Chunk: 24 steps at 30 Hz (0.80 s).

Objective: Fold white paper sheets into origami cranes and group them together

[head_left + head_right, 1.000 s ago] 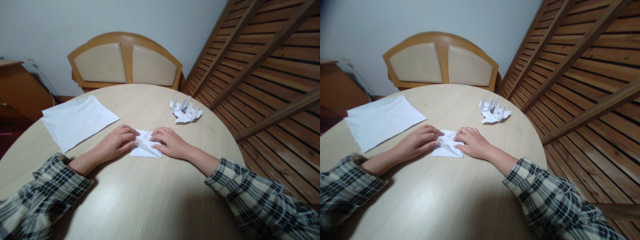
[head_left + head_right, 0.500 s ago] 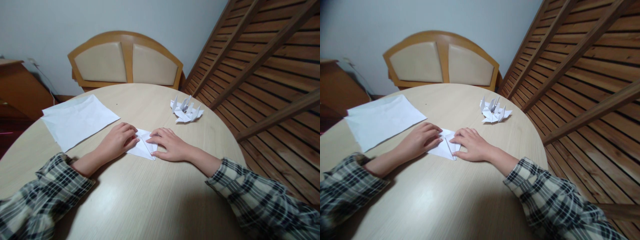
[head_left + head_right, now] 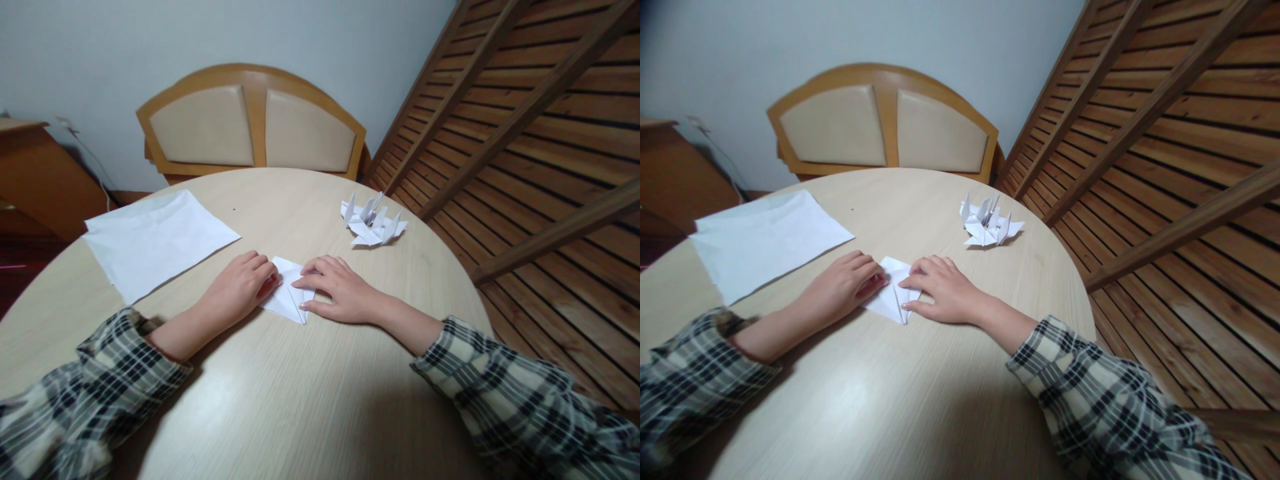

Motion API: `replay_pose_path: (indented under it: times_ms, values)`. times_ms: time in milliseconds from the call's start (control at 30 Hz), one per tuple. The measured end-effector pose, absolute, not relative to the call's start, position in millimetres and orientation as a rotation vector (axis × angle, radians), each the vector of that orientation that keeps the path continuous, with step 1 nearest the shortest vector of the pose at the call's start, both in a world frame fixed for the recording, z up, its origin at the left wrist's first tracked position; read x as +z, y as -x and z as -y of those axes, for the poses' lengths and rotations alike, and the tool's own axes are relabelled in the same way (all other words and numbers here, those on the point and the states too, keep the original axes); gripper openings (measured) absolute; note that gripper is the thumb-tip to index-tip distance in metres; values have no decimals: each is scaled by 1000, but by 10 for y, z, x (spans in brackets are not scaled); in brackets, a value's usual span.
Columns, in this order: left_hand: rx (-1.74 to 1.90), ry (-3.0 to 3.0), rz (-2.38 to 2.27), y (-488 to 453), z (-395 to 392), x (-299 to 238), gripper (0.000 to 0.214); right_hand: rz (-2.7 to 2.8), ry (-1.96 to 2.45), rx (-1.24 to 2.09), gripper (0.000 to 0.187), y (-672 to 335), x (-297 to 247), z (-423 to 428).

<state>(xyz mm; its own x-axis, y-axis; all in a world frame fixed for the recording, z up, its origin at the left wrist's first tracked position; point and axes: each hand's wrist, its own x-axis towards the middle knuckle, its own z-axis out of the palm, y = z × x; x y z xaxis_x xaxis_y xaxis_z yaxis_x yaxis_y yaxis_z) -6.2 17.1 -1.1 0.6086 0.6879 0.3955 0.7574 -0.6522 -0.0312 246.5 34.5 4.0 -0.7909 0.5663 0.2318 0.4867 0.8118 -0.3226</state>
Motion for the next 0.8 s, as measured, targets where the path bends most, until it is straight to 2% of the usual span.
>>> replay_pose_path:
  times_ms: [133,433,800]
  values:
    - [-435,2632,1274,62,-134,-19,28,2691,790,358,31,-2474,43,-371]
    - [-275,2555,1450,-79,56,57,67,2688,797,371,31,-2479,52,-379]
    - [-272,2531,1561,-161,185,73,79,2686,819,379,35,-2481,89,-388]
